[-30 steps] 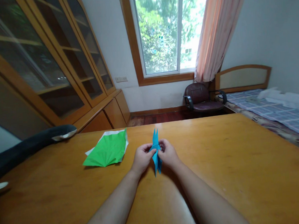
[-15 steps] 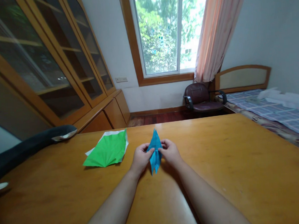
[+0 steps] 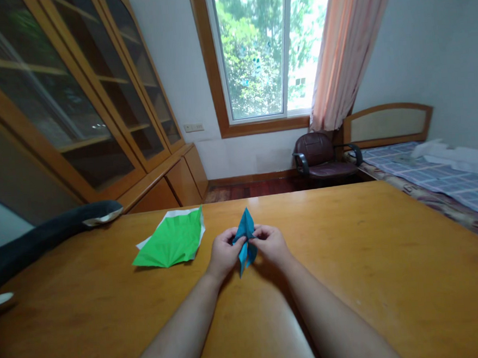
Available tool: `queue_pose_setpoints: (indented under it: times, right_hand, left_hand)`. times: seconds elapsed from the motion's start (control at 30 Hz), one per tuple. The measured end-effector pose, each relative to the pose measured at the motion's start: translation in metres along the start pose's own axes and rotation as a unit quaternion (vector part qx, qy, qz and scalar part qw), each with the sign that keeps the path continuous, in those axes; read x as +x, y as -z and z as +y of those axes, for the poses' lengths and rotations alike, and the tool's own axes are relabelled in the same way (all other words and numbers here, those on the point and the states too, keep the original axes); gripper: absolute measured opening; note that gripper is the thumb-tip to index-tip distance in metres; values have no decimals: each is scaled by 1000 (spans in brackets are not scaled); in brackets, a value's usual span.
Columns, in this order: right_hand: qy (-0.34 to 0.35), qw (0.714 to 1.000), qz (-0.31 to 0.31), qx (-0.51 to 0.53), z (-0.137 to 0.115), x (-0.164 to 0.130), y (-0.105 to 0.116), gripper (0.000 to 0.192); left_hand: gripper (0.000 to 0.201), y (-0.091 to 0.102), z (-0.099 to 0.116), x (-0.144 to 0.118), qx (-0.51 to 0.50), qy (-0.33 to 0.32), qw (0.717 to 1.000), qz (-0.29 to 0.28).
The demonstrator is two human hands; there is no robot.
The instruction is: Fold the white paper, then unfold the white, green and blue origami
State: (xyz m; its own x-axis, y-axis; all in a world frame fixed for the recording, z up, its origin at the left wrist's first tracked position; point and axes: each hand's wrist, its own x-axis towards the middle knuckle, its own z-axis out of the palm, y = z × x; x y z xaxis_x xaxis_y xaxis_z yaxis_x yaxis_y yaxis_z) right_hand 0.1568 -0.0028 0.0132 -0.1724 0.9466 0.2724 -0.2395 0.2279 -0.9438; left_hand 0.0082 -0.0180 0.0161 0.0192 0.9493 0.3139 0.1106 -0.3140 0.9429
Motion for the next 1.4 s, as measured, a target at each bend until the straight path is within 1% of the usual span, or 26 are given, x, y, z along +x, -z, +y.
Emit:
queue_pose_setpoints:
  times: [0.1, 0.17, 0.2, 0.27, 0.33, 0.43, 0.5, 0.63, 0.73, 0.83, 0.9, 1.03, 1.1, 1.23, 1.3, 1.4]
  right_hand:
    - [7, 999, 27, -23, 1, 0, -1, 17]
    - [1, 999, 32, -41, 1, -1, -1, 18]
    - [-3, 998, 32, -46, 0, -1, -1, 19]
    - [-10, 998, 33, -47, -2, -1, -1, 22]
    - [-18, 999, 34, -32, -5, -1, -1, 23]
    - [-49, 998, 49, 0, -8, -2, -2, 27]
    - [-71, 996, 55, 26, -9, -2, -2, 31]
    - [-106, 991, 30, 76, -9, -1, -2, 37]
    - [-113, 988, 24, 99, -9, -1, -2, 40]
    - [-115, 988, 17, 105, -9, 0, -1, 42]
    - [-110, 990, 14, 85, -9, 1, 0, 42]
    - [-106, 993, 42, 26, -3, 3, 3, 36]
    - [-107, 993, 55, 2, 0, 5, 4, 34]
    - [-94, 990, 97, -32, 4, 7, 7, 35]
    - [-77, 989, 114, -50, 5, 8, 8, 31]
    - [-62, 990, 118, -52, 5, 8, 10, 24]
  left_hand:
    - [16, -3, -3, 2, -29, 8, 999, 31]
    - [27, -5, -3, 3, -83, 22, 995, 45]
    - [34, -6, -2, 3, -113, 35, 992, 44]
    - [49, -7, 0, 3, -171, 72, 982, 26]
    - [57, -8, 2, 2, -225, 106, 969, 3]
    - [56, -9, 4, 0, -288, 141, 947, -13]
    - [53, -9, 3, 0, -309, 155, 938, -14]
    - [49, -8, 3, -2, -335, 165, 928, -21]
    - [46, -8, 1, -2, -340, 170, 924, -27]
    - [45, -8, -2, -2, -330, 171, 928, -33]
    - [44, -8, -4, -1, -305, 166, 937, -31]
    - [45, -5, -4, 2, -223, 153, 963, -17]
    - [49, -3, -2, 2, -209, 154, 965, -27]
    - [69, 2, -1, 4, -234, 184, 952, -69]
    - [69, 3, -2, 5, -226, 193, 953, -59]
    - [61, 4, -6, 7, -195, 178, 964, -13]
